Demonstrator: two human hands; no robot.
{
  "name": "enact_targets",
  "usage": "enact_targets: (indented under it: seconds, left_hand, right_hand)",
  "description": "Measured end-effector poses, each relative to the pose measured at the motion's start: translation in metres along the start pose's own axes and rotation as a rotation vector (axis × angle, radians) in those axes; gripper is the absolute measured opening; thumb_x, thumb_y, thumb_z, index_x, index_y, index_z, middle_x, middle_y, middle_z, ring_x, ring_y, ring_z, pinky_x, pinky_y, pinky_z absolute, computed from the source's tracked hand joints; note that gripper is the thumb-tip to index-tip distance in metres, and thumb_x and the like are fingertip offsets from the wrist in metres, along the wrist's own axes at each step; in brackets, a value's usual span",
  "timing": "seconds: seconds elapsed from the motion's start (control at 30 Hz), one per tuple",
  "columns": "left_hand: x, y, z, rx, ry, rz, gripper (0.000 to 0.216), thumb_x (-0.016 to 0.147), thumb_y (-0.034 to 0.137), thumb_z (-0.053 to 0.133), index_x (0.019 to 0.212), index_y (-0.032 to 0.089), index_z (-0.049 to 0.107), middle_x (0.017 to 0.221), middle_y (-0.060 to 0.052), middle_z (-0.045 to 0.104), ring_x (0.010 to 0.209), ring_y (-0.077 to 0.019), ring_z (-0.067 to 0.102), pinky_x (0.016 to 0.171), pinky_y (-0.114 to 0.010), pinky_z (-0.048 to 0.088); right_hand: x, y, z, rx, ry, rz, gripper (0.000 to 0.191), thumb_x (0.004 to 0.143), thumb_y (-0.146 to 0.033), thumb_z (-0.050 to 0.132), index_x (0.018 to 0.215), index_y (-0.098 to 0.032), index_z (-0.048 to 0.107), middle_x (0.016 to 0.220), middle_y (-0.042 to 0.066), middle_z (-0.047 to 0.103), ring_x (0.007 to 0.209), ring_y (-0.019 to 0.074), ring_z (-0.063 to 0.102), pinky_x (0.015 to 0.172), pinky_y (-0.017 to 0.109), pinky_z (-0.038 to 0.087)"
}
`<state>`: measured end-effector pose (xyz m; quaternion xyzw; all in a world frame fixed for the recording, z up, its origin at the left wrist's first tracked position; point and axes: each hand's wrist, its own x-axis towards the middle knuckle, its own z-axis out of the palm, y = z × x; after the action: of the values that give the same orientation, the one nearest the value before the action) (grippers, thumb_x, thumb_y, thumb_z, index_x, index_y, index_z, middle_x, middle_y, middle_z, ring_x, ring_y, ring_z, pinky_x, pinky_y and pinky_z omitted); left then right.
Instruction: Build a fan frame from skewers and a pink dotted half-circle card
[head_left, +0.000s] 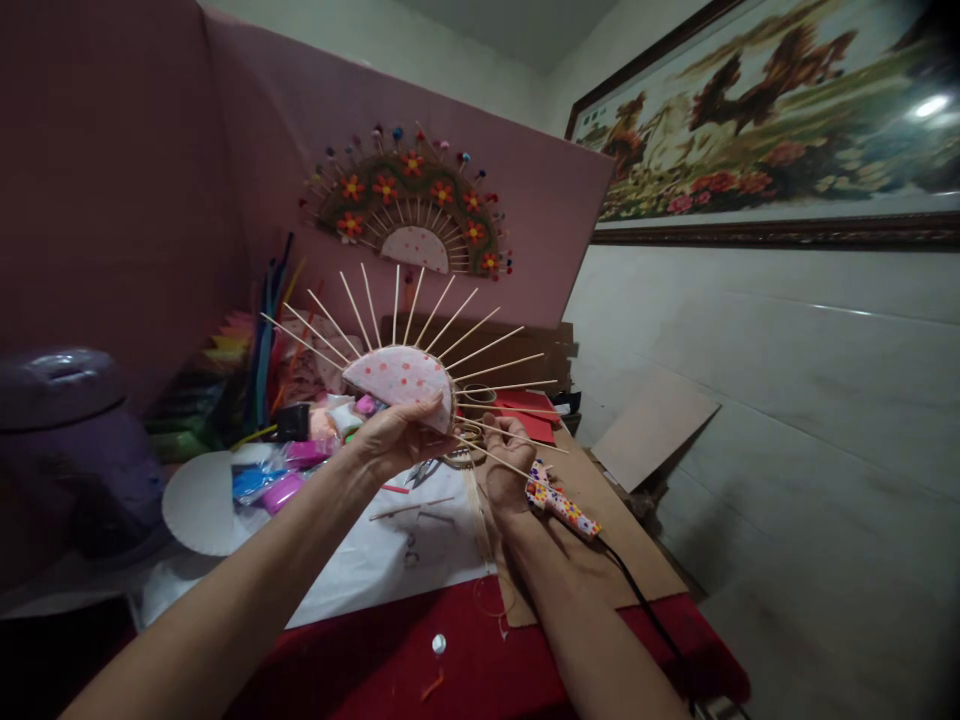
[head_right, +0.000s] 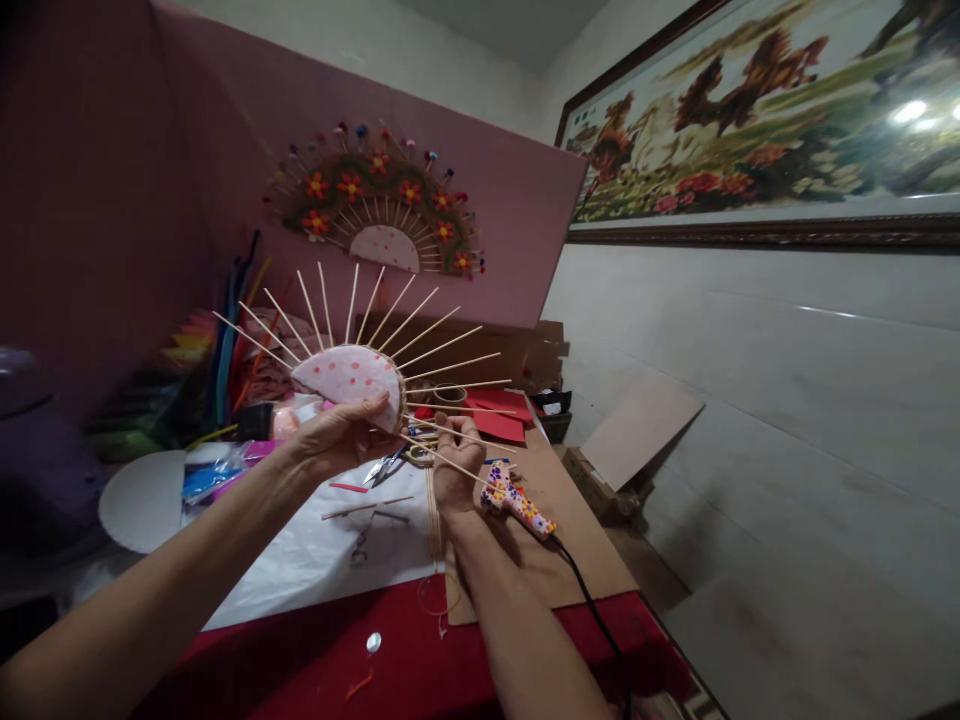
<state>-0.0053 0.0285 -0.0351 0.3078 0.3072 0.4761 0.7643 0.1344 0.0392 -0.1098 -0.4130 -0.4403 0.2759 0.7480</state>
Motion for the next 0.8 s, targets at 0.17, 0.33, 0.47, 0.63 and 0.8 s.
enact_targets:
  seconds: [0.17,0.33,0.47,0.63,0.8]
  left_hand:
    - [0.003,0.006,-0.004,-0.031,0.052,0.058,0.011,0.08,0.015,0.054,0.071,0.01,0.058,0.062,-0.008,0.064,0.056,-0.0165,0.062,0.055,-0.033,0.055]
    - [0.005,0.019,-0.013,-0.041,0.089,0.132,0.007,0.078,0.014,0.056,0.072,0.01,0.058,0.06,-0.006,0.062,0.053,-0.0168,0.061,0.051,-0.033,0.054]
    - [0.006,0.029,-0.021,-0.078,0.13,0.199,0.007,0.077,0.013,0.057,0.071,0.012,0.058,0.059,-0.004,0.062,0.052,-0.0159,0.06,0.05,-0.032,0.054]
    - [0.006,0.036,-0.026,-0.08,0.193,0.203,0.011,0.078,0.014,0.055,0.068,0.011,0.057,0.056,-0.005,0.061,0.05,-0.0168,0.06,0.048,-0.032,0.054]
    - [0.005,0.041,-0.03,-0.071,0.236,0.203,0.006,0.074,0.012,0.058,0.068,0.012,0.058,0.055,-0.004,0.061,0.047,-0.017,0.059,0.045,-0.031,0.053]
  right_hand:
    - [0.0,-0.004,0.002,0.093,-0.042,0.055,0.029,0.07,-0.043,0.064,0.069,-0.017,0.052,0.058,-0.005,0.052,0.046,0.0064,0.045,0.044,0.018,0.037]
    - [0.003,-0.001,0.0,0.236,-0.297,0.281,0.034,0.065,-0.042,0.069,0.061,-0.017,0.046,0.047,-0.01,0.034,0.037,0.002,0.023,0.034,0.015,0.017]
    - [0.008,-0.002,-0.006,0.394,-0.436,0.444,0.036,0.061,-0.036,0.073,0.061,-0.018,0.042,0.047,-0.011,0.026,0.038,0.0015,0.014,0.035,0.016,0.009]
    - [0.015,-0.002,-0.012,0.555,-0.432,0.42,0.036,0.067,-0.036,0.068,0.06,-0.019,0.037,0.049,-0.01,0.025,0.04,0.003,0.012,0.036,0.017,0.01]
    - [0.018,0.001,-0.016,0.512,-0.392,0.3,0.037,0.069,-0.039,0.065,0.058,-0.019,0.037,0.051,-0.009,0.027,0.04,0.0034,0.015,0.036,0.018,0.01]
